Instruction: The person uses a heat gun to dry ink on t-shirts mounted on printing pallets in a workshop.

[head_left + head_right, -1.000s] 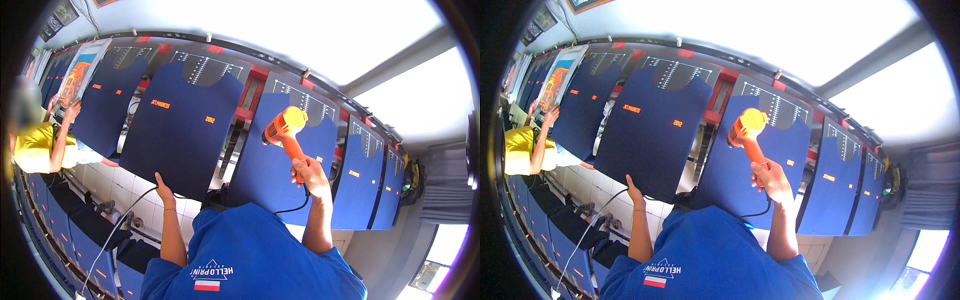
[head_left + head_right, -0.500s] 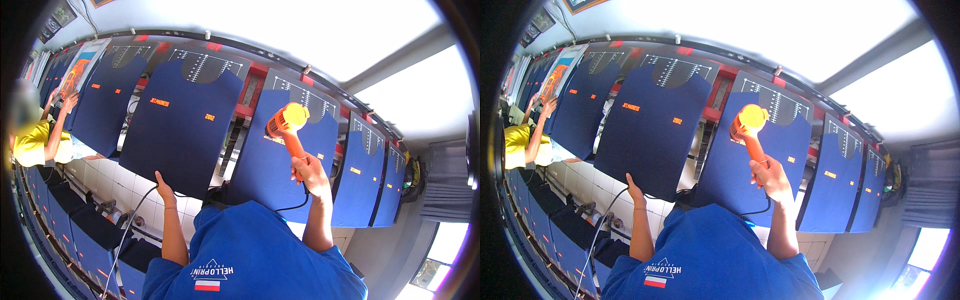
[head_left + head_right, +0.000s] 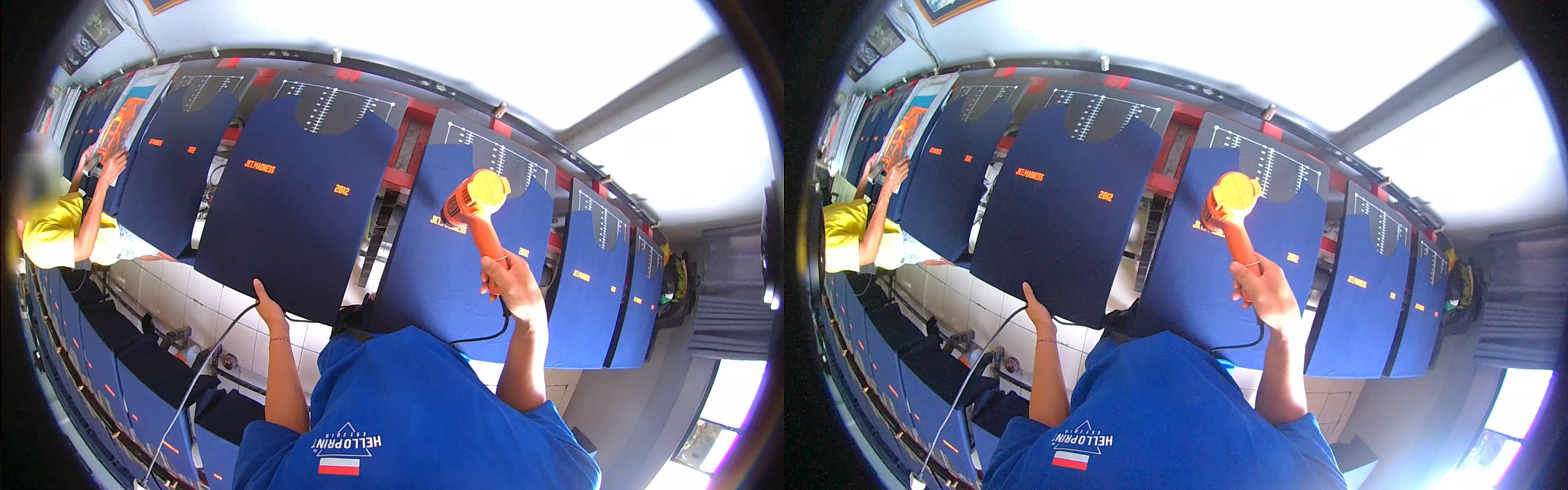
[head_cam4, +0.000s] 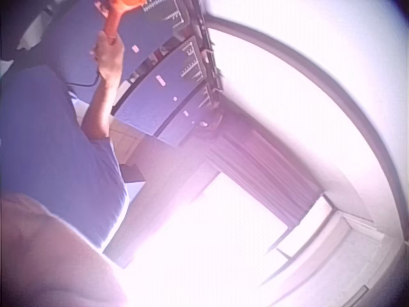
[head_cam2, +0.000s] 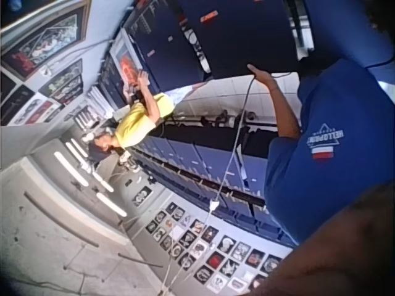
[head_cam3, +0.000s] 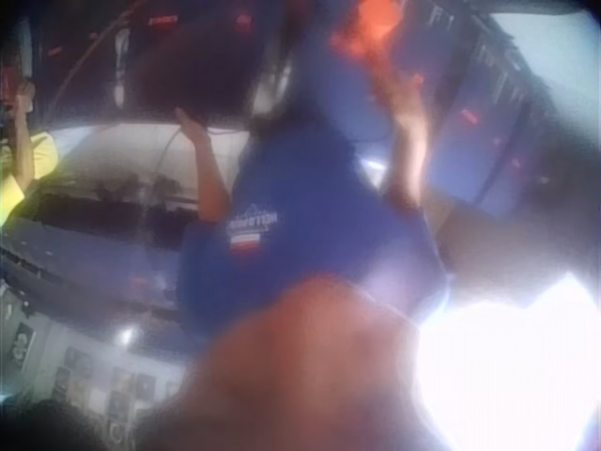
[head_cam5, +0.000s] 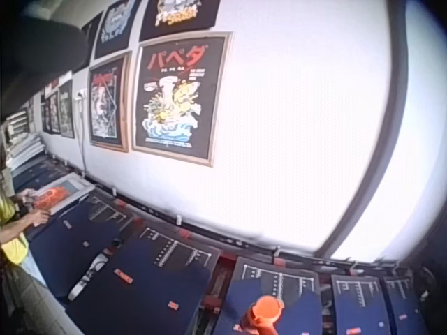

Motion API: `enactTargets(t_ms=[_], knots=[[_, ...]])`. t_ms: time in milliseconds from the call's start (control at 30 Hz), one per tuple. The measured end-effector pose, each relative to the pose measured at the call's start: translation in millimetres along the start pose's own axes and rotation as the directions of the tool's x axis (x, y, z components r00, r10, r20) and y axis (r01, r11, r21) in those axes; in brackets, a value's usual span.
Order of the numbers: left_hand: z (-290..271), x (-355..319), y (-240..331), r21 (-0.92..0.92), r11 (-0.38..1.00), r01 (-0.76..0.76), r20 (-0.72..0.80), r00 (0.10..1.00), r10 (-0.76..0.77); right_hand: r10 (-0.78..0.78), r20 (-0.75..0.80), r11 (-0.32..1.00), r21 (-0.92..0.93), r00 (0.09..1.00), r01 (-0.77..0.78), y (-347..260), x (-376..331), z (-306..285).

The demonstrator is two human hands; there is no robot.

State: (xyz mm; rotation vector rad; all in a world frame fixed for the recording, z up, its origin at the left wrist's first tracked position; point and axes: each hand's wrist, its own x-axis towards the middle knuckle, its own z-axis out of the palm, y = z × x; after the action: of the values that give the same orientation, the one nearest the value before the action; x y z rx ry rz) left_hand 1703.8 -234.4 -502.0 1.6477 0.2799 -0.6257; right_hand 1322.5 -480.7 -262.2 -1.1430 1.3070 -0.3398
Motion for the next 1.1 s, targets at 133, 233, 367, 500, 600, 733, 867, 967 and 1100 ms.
enactTargets(t_ms=[133, 233, 367, 500, 600, 733, 867, 967, 1100], knots=[[1, -1, 0, -0.005, 1.000, -0.001, -0.001, 1.000, 0.001, -0.004, -0.009, 1.000, 0.007, 1.000, 0.004, 0, -2, -2], [0, -1, 1, 0.005, 1.000, 0.000, -0.005, 1.000, 0.000, 0.003, 0.000, 1.000, -0.009, 1.000, -0.003, 6, 0, -10], [1, -1, 3, 0.030, 1.000, 0.010, -0.010, 1.000, -0.010, -0.018, -0.045, 0.999, -0.031, 0.999, 0.017, 7, -3, -5], [-2, 1, 0, 0.018, 1.000, 0.006, -0.005, 1.000, -0.006, 0.024, -0.013, 0.999, -0.025, 1.000, -0.025, 2, -5, -13], [0, 1, 1, 0.002, 1.000, -0.005, -0.002, 1.000, 0.005, -0.026, -0.040, 0.999, -0.026, 0.999, 0.025, 8, -5, -6], [0, 1, 1, 0.008, 1.000, -0.010, -0.004, 1.000, 0.010, 0.013, -0.040, 1.000, -0.016, 0.999, -0.013, 6, -6, -13], [2, -1, 4, 0.004, 1.000, 0.002, -0.013, 1.000, -0.002, 0.027, -0.053, 1.000, 0.000, 0.998, -0.027, 7, -6, -15], [0, 3, 0, -0.003, 1.000, -0.021, -0.015, 1.000, 0.021, 0.023, -0.068, 1.000, 0.003, 0.997, -0.022, 10, -7, -12], [3, -1, 5, 0.000, 1.000, -0.001, -0.018, 1.000, 0.000, 0.038, -0.060, 0.999, -0.003, 0.997, -0.038, 5, -10, -17]])
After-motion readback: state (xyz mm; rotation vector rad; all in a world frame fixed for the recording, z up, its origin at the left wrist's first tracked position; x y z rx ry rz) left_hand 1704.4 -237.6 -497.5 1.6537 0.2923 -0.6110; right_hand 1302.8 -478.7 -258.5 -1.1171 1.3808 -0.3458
